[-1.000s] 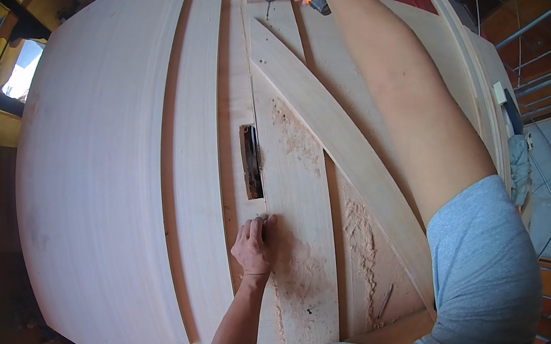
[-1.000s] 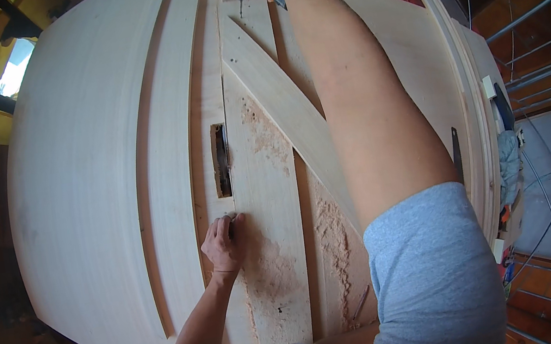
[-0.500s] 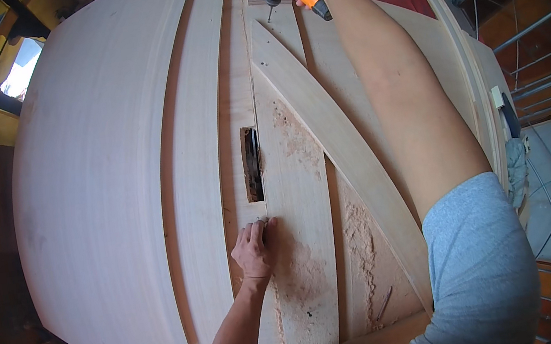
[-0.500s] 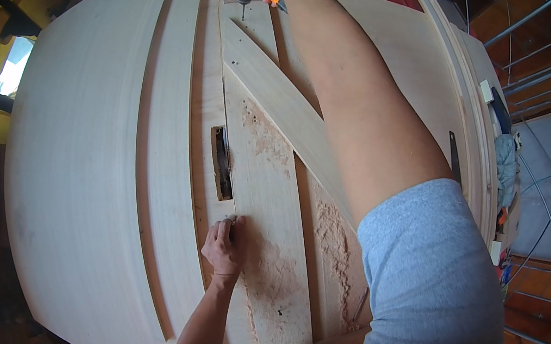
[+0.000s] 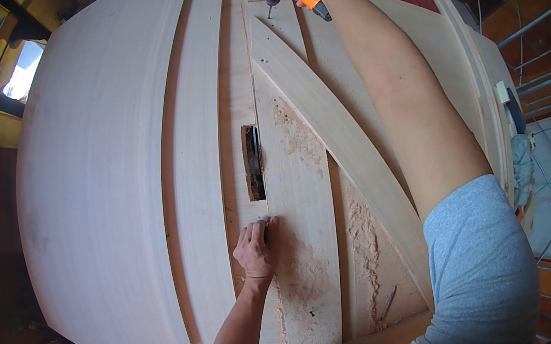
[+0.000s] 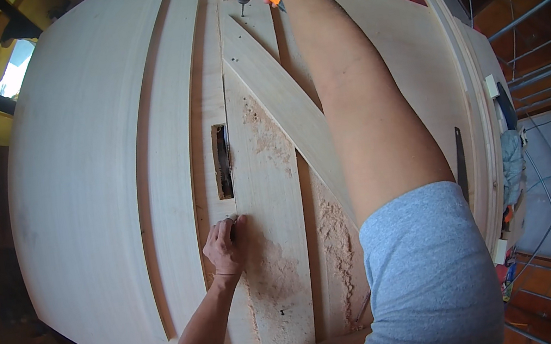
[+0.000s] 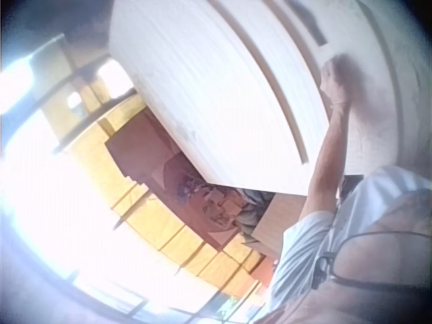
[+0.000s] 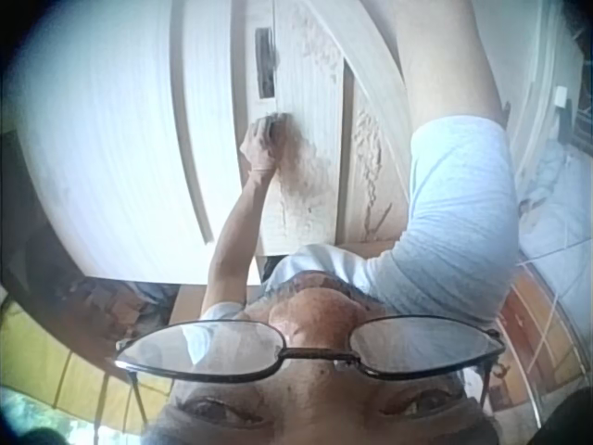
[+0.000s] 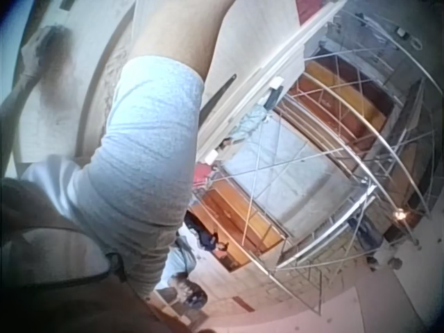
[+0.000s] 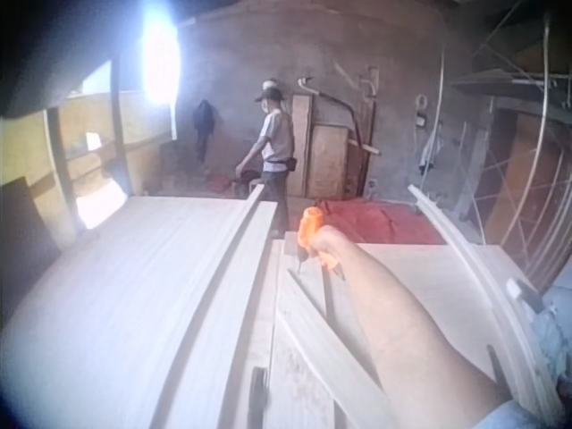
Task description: The person positions a large wood panel onto a frame, aligns a smaller wood strip, and secures it using an electric drill.
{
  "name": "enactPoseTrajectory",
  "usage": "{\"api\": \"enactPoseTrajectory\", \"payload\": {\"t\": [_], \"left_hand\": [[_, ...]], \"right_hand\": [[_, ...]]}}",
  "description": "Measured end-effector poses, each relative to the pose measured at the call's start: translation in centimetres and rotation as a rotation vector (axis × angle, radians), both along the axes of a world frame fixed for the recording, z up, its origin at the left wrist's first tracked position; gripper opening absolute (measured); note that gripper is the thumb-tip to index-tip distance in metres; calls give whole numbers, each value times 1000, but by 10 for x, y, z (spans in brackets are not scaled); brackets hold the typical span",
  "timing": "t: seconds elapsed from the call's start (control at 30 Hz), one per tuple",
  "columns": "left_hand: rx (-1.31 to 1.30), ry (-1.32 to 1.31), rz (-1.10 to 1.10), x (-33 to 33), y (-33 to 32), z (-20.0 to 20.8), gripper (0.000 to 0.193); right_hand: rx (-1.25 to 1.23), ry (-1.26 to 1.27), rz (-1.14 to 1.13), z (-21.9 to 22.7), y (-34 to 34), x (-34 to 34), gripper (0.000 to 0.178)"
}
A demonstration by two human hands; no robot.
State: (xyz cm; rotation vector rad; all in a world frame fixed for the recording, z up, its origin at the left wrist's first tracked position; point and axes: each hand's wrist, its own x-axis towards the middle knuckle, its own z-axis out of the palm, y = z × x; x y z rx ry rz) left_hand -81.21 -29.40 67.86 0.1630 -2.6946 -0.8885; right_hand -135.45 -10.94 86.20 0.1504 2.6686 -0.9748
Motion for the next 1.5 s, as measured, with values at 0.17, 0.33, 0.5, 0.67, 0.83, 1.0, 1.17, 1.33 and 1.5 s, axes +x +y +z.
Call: {"api": "enactPoseTrajectory", "payload": {"t": [0.17, 0.33, 0.5, 0.67, 0.83, 1.0, 1.17, 1.33, 1.5], "left_hand": [[26, -5, 3, 0, 4, 3, 15], [31, 9, 12, 1, -1, -1, 17], [39, 3, -31, -6, 9, -1, 22], [54, -52, 23, 3, -6, 7, 20], [77, -24, 3, 7, -7, 5, 17], [96, -24, 21, 9, -5, -1, 18], [146, -24, 41, 7, -7, 7, 24], [286, -261, 57, 8, -2, 26, 27], [224, -303, 221, 6, 18, 22, 28]], "right_hand": [[61, 15, 18, 0, 2, -1, 37], [18, -9, 23, 0, -7, 7, 30], [-59, 105, 41, -27, 44, 31, 29], [45, 261, -45, -55, 26, 151, 18], [-432, 260, -193, -52, 65, 369, 34], [-374, 60, -410, -64, 100, 565, 31], [-86, 113, -262, -28, 116, 666, 29], [165, -40, -220, 9, 125, 698, 38], [299, -118, -191, 16, 115, 702, 44]]}}
